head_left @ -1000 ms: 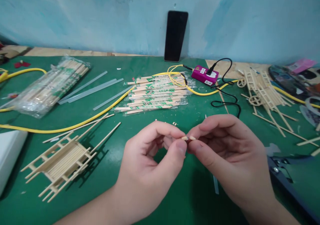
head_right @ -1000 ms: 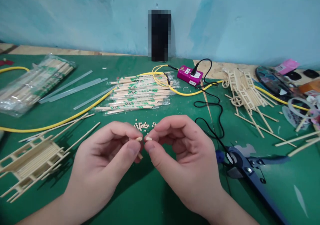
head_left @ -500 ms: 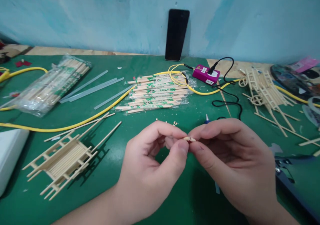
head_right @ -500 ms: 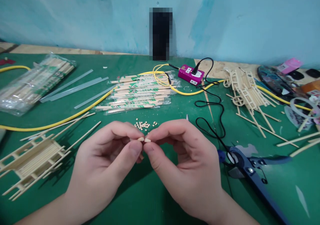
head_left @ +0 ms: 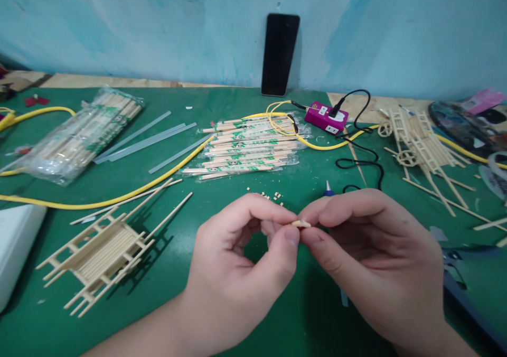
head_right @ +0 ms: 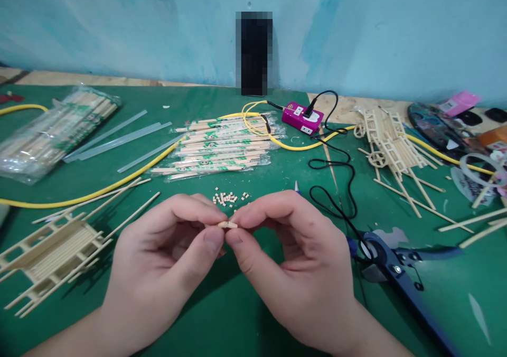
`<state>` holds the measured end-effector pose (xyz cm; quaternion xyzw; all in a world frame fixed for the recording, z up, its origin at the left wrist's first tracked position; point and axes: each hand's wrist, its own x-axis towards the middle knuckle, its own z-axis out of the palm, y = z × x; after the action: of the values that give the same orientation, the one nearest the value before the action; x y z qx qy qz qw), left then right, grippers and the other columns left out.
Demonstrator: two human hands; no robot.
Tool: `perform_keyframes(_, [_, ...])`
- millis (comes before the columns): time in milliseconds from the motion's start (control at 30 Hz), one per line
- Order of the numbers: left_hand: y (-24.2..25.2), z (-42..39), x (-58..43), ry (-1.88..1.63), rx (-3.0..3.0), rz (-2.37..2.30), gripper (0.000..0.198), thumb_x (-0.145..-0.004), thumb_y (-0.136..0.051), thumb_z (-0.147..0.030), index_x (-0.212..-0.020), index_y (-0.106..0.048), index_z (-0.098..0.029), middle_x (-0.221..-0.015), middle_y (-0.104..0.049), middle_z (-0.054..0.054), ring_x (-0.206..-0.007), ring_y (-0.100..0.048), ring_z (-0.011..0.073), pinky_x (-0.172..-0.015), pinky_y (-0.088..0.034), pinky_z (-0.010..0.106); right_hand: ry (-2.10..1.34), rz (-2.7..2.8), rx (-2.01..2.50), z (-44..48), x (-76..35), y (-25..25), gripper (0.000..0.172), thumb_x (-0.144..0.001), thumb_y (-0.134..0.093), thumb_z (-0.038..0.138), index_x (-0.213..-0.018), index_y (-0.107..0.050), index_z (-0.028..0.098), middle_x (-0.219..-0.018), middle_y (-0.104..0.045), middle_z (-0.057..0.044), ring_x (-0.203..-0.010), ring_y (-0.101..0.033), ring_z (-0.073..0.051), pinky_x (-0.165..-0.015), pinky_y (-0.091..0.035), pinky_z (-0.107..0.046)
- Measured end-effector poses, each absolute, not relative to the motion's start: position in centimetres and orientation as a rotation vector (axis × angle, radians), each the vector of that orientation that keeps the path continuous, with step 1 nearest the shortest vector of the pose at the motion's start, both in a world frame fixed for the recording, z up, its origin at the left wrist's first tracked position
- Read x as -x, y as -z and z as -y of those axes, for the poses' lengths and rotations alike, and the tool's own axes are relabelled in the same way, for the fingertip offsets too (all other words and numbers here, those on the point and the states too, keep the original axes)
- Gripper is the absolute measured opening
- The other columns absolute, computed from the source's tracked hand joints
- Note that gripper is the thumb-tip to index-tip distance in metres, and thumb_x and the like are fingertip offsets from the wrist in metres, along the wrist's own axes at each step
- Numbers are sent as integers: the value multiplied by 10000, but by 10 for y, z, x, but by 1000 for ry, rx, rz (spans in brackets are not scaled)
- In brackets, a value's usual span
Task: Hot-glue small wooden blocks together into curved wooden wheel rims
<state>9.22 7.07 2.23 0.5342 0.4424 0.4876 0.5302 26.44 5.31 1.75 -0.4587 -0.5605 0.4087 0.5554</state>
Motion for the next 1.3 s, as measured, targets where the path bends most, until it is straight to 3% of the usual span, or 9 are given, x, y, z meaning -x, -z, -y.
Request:
perform_keyframes(367, [-27, -73, -91, -1140, -1215, -1067, 114, -859, -807, -91, -849, -774, -200, -719, -739, -28, -651, -675, 93, -625, -586, 156, -876, 1480, 1124, -56, -270, -21, 292, -924, -815, 22, -1039, -799, 290, -921, -840, 78, -836, -789, -81, -774, -658, -138])
perform_keyframes(600, [-27, -73, -92, -1122, -1174, -1072, 94, -844, -814, -94, -847, -775, -179, -707, -729, -18, -622, -664, 99, -592, -573, 172, -825, 1479, 1095, -60, -269, -25, 252, -897, -815, 11, -947, -827, 257, -873, -841, 41, -776, -762, -112, -705, -646, -198])
perform_keyframes(1300, [-23, -69, -90, -1139, -1263, -1042, 104, -944, -766, -105, -910, -761, -203, -724, -712, -25, -642, -651, 107, -601, -556, 204, -822, 1461, 1098, -60, -267, -26, 297, -899, -787, -16, -967, -838, 269, -881, -840, 47, -800, -771, -110, -705, -648, -183])
